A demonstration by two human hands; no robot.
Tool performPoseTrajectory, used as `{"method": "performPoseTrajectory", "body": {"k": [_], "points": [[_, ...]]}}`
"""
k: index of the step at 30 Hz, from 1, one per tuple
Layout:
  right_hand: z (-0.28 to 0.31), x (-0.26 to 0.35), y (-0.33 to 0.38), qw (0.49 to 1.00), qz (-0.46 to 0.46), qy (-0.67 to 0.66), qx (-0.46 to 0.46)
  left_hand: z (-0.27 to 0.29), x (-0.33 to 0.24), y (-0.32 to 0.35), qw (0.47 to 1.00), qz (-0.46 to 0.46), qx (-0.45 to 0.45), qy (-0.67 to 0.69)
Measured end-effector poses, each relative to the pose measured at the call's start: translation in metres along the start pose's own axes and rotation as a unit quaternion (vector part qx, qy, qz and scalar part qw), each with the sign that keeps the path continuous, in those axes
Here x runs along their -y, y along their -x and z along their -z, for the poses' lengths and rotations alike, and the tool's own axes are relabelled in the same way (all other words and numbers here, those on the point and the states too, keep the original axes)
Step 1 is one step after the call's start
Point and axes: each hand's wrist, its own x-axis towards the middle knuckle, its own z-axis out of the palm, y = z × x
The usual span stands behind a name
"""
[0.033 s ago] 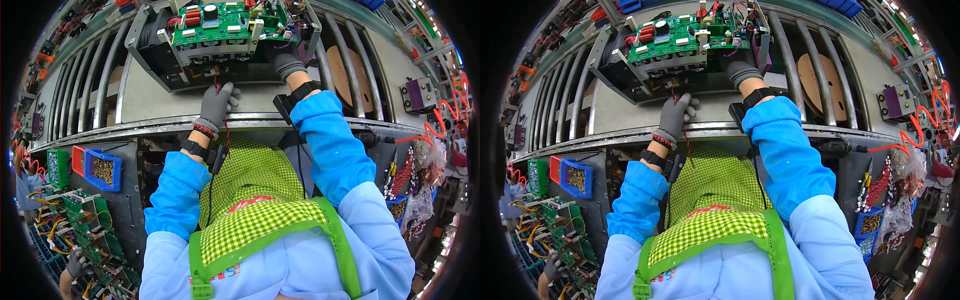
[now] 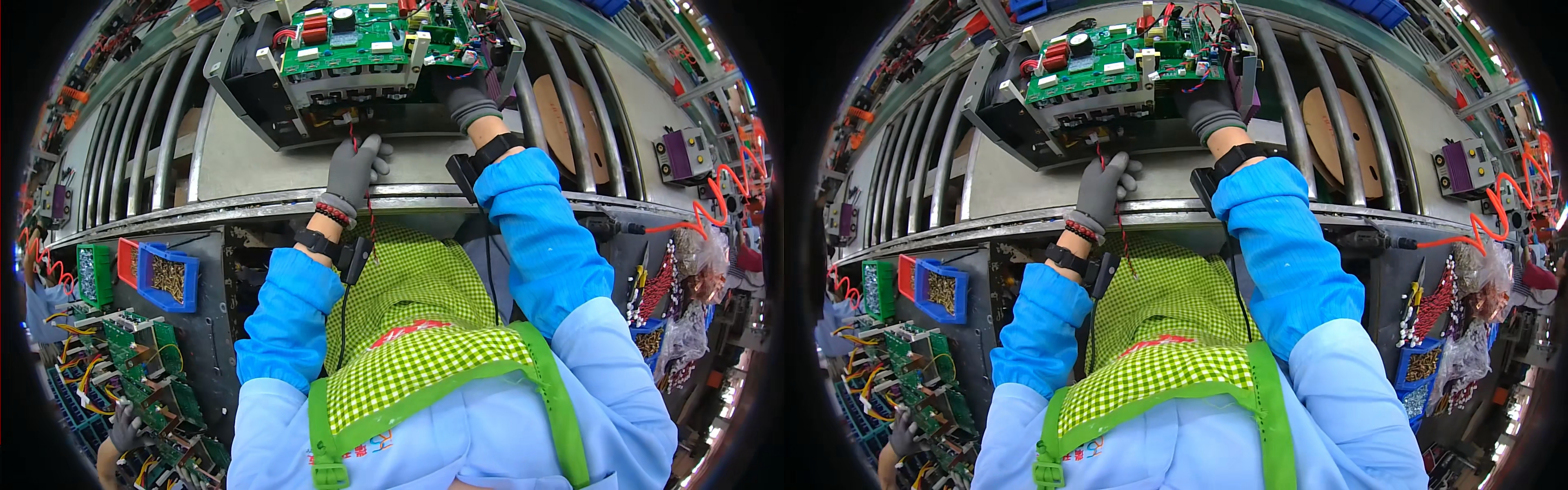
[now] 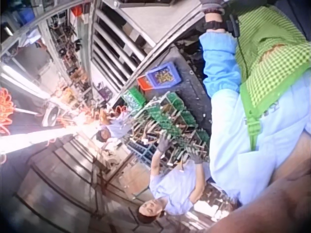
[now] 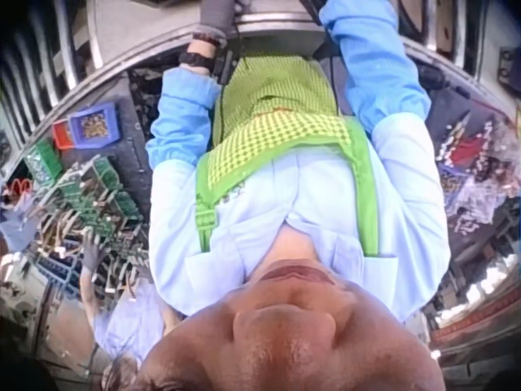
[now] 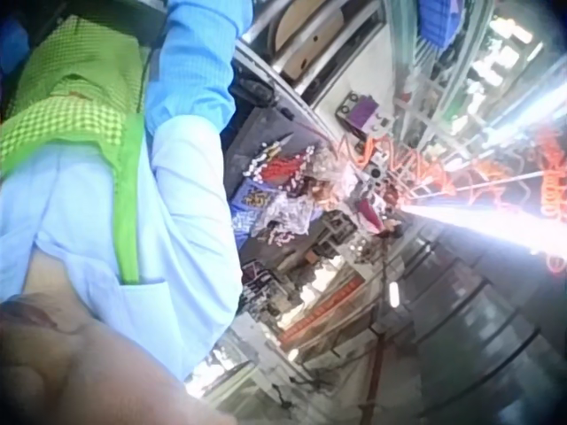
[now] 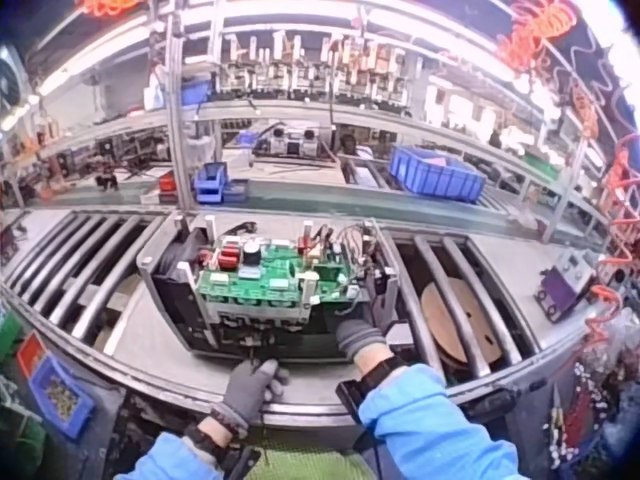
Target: Assembling and wiring an electronic power inverter unit on a factory assembly line.
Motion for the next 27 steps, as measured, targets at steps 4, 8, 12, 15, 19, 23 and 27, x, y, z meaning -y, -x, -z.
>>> {"method": "performPoseTrajectory", "body": {"k": [4, 8, 12, 15, 19, 23, 27], "points": [[-0.001, -0.001, -0.001, 1.000, 0.005, 0.007, 0.001, -0.002, -0.001, 0.000, 1.000, 0.016, -0.004, -0.002], [0.002, -0.003, -0.003, 1.000, 0.013, 0.010, 0.003, -0.001, -0.003, 0.000, 1.000, 0.006, -0.009, -0.017], [0.002, -0.002, -0.007, 0.999, 0.023, 0.022, 0.005, 0.002, 0.000, 0.000, 1.000, 0.017, 0.004, 0.002], [-0.002, 0.001, -0.011, 0.999, 0.035, 0.030, 0.007, 0.001, 0.001, -0.001, 1.000, 0.002, 0.000, 0.010], [0.005, 0.006, -0.017, 0.997, 0.061, 0.054, 0.019, -0.001, 0.001, -0.001, 1.000, 0.009, 0.001, 0.016], [0.053, 0.023, 0.007, 0.974, 0.133, 0.113, 0.144, -0.001, -0.008, 0.015, 1.000, -0.016, 0.004, 0.006], [0.103, 0.064, 0.092, 0.952, 0.074, -0.276, -0.114, -0.018, -0.021, 0.043, 0.994, -0.048, 0.023, 0.093]]}}
